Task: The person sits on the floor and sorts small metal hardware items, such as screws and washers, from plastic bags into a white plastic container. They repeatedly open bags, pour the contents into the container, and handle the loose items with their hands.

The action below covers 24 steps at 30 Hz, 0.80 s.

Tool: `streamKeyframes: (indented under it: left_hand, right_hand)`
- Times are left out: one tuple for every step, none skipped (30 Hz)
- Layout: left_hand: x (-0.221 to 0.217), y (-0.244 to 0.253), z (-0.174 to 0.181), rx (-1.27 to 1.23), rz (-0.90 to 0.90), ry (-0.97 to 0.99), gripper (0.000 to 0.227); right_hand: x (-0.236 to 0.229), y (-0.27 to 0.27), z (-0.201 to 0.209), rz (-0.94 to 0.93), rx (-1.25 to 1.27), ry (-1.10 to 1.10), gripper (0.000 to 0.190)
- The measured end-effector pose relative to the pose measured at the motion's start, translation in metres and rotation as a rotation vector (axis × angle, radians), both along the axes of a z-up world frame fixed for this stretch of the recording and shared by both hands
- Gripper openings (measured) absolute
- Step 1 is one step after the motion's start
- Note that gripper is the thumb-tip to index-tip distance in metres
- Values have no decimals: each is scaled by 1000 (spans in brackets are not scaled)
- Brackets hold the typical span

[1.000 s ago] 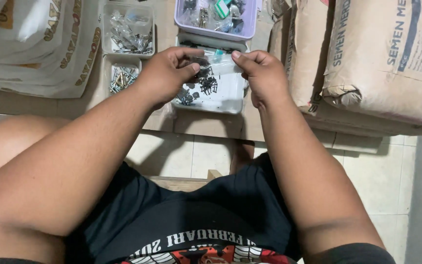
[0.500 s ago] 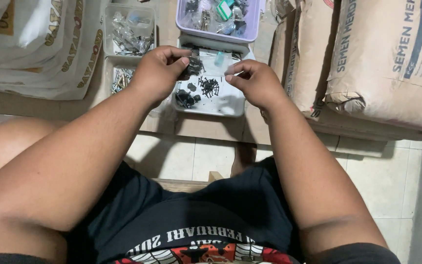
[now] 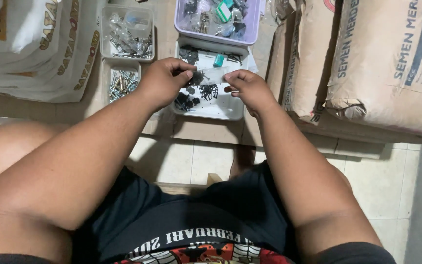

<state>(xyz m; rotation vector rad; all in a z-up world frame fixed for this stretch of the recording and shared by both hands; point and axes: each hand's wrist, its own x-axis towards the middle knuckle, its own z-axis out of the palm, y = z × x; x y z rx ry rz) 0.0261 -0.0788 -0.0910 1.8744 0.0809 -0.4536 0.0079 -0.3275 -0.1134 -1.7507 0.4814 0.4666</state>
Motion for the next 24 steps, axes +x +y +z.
streamKeyframes:
  left_hand:
    - [0, 0, -4, 0, 1, 4, 18]
    - [0, 1, -9, 38, -3, 18, 17]
    - [1, 1, -13, 76, -7, 32, 17]
    - [1, 2, -16, 76, -6, 33, 17]
    - [0, 3, -19, 85, -26, 40, 18]
    - [0, 3, -22, 94, -48, 49, 19]
    - [0, 3, -23, 94, -49, 52, 19]
    - [0, 2, -24, 108, -62, 47, 20]
    - [1, 2, -24, 122, -74, 41, 20]
    - [2, 1, -24, 122, -76, 42, 20]
    - [3, 1, -22, 136, -94, 46, 20]
    - [3, 1, -22, 150, -112, 51, 20]
    - [5, 1, -20, 150, -113, 52, 20]
    - [5, 0, -18, 162, -120, 44, 20]
    - [6, 0, -17, 174, -126, 36, 20]
    - [7, 1, -22, 174, -126, 38, 20]
    - [8, 2, -28, 172, -119, 16, 20]
    - [9, 2, -33, 170, -111, -7, 21]
    - [10, 3, -34, 170, -110, -7, 21]
    - [10, 3, -35, 182, -108, -30, 20]
    - [11, 3, -36, 193, -106, -53, 20]
    - [11, 3, -36, 193, -105, -50, 20]
    - [12, 3, -36, 210, -122, -78, 20]
    - [12, 3, -35, 228, -139, -105, 20]
  right_hand:
    - [0, 0, 0, 1, 0, 4, 21]
    - [1, 1, -1, 11, -42, 8, 19]
    - [2, 1, -1, 21, -84, 13, 18]
    - [3, 1, -6, 21, -83, 14, 18]
    - [4, 0, -11, 47, -141, 28, 15]
    - [3, 0, -16, 71, -198, 44, 13]
    - [4, 2, -17, 71, -197, 47, 13]
    - [5, 5, -17, 58, -191, 54, 15]
    - [6, 7, -17, 45, -185, 61, 17]
    - [6, 8, -16, 44, -185, 61, 17]
    - [7, 10, -14, 46, -203, 81, 17]
    - [7, 11, -13, 48, -222, 101, 17]
    - [8, 13, -13, 47, -221, 102, 17]
    - [9, 14, -14, 27, -210, 85, 16]
    - [9, 15, -14, 8, -199, 67, 15]
    - [9, 16, -14, 8, -198, 69, 15]
    - [9, 17, -14, -11, -179, 75, 16]
    - [10, 18, -13, -30, -159, 79, 17]
    - [11, 18, -17, -28, -159, 79, 17]
    - [12, 17, -22, -15, -167, 82, 17]
    - [12, 17, -27, -2, -175, 84, 17]
    - [12, 17, -26, -1, -175, 86, 17]
    - [12, 17, -26, 11, -200, 87, 17]
    - [11, 17, -25, 22, -225, 89, 17]
